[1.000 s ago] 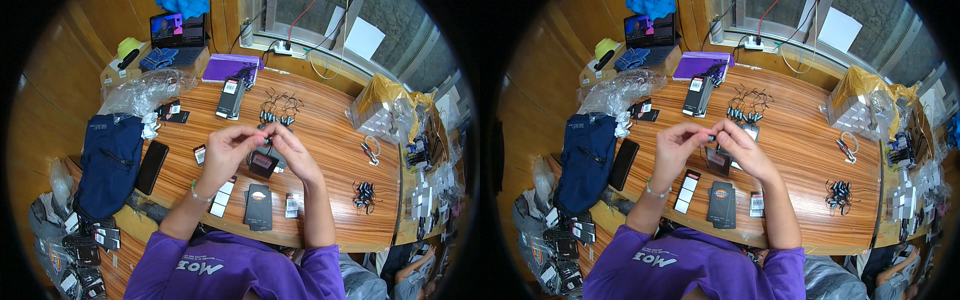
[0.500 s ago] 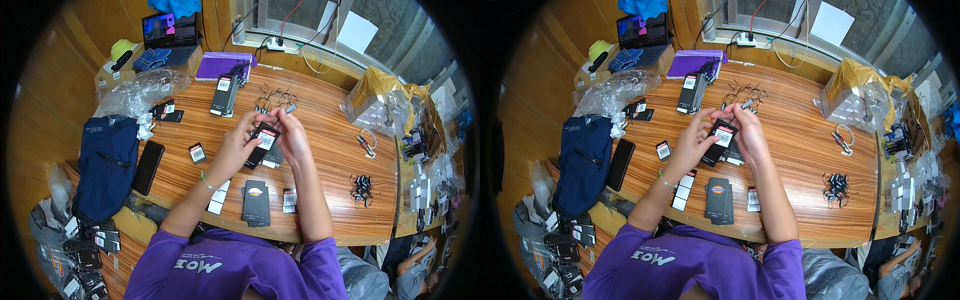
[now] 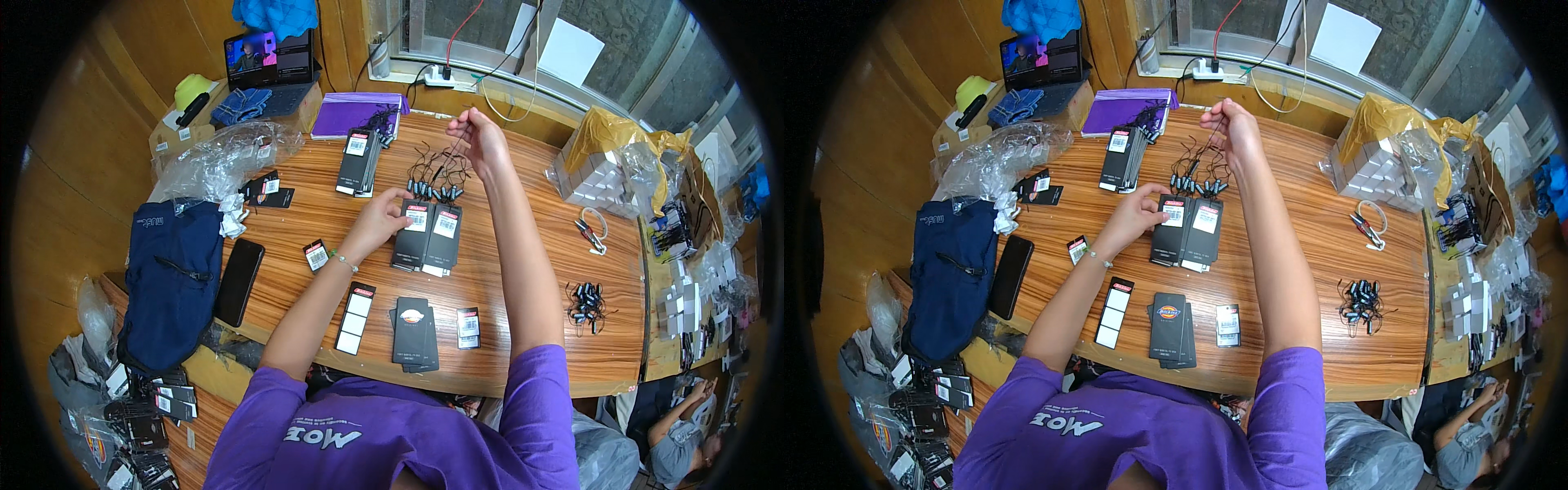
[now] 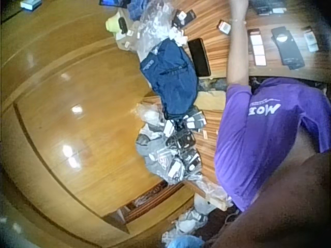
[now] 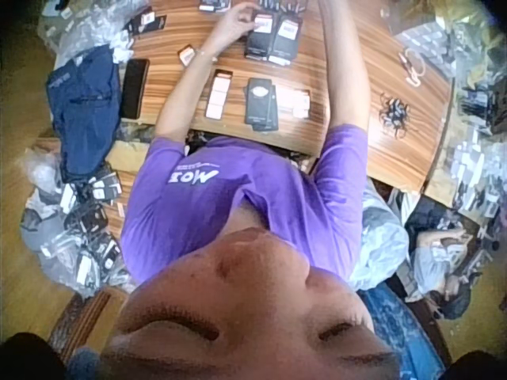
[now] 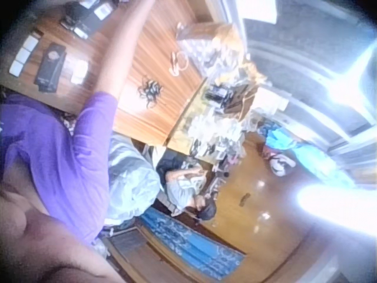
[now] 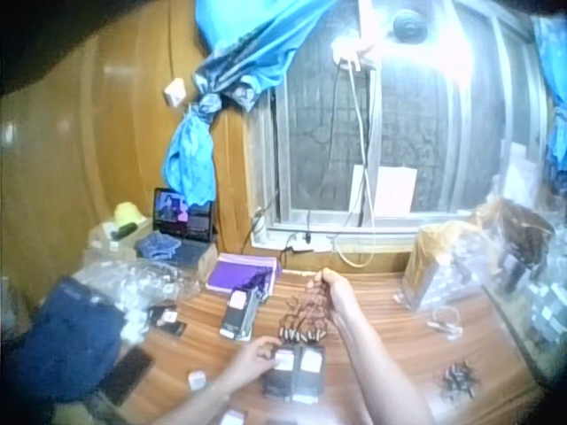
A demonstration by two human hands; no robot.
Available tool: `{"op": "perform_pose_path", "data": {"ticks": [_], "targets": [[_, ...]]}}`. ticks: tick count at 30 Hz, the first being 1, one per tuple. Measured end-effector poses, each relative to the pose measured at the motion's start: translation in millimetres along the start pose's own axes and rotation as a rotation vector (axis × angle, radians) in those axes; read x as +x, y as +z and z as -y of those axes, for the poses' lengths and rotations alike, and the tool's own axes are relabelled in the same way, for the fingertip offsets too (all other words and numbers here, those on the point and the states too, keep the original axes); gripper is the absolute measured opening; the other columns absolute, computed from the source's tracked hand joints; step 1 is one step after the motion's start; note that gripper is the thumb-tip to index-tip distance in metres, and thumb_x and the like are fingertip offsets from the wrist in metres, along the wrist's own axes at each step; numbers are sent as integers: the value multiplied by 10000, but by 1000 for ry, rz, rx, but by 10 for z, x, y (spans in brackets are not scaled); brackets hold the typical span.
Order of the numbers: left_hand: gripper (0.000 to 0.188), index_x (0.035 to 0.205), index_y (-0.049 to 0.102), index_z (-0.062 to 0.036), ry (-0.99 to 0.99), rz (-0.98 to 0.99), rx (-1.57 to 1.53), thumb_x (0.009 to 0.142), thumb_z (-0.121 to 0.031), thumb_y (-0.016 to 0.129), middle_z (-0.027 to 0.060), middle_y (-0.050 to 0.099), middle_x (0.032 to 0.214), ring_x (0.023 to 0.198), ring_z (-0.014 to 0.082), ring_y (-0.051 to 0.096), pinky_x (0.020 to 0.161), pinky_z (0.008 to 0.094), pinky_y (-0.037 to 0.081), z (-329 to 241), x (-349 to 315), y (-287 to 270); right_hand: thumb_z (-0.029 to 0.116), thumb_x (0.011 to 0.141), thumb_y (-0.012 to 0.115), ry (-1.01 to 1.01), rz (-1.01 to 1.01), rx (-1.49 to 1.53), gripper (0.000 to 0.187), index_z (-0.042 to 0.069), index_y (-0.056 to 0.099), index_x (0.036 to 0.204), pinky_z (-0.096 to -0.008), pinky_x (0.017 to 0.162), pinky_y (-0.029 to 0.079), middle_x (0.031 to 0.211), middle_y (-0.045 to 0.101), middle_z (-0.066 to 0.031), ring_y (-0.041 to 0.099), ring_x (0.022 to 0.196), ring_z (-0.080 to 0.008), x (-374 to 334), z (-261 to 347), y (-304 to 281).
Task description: The person opens small black boxes, removes electronic components with attached wires, and places them into the boxes. They repeat this process for several units, stacking the completed boxes on the table.
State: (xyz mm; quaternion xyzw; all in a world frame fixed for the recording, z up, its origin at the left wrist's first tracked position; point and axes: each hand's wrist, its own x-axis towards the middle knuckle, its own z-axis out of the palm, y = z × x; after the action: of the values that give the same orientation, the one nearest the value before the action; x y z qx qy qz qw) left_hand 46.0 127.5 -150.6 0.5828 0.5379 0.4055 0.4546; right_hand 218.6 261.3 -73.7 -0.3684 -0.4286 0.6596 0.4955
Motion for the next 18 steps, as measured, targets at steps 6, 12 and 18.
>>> {"op": "perform_pose_path", "data": {"ticks": [6,12,18], "targets": [[374,1063,545,-49,69,-41,300,712,-66,671,59,563,782,750,170,543,694,289,441,-75,79,36,284,902,409,25,-24,-173,255,151,564,749,-268,618,363,686,491,50,450,650,-76,227,-40,39],[483,1169,511,-71,135,-93,587,735,-212,669,117,473,1077,1038,263,437,907,353,367,-136,-31,7,286,898,418,103,-64,-414,305,136,617,721,-256,526,316,656,416,44,364,592,-78,499,-303,23],[469,1162,508,-62,290,-121,586,756,-255,642,107,492,1028,1024,276,426,910,375,354,-334,-535,-14,271,880,479,203,-91,-408,211,87,573,923,-284,511,368,734,458,1,455,585,-108,686,-534,-150]]}}
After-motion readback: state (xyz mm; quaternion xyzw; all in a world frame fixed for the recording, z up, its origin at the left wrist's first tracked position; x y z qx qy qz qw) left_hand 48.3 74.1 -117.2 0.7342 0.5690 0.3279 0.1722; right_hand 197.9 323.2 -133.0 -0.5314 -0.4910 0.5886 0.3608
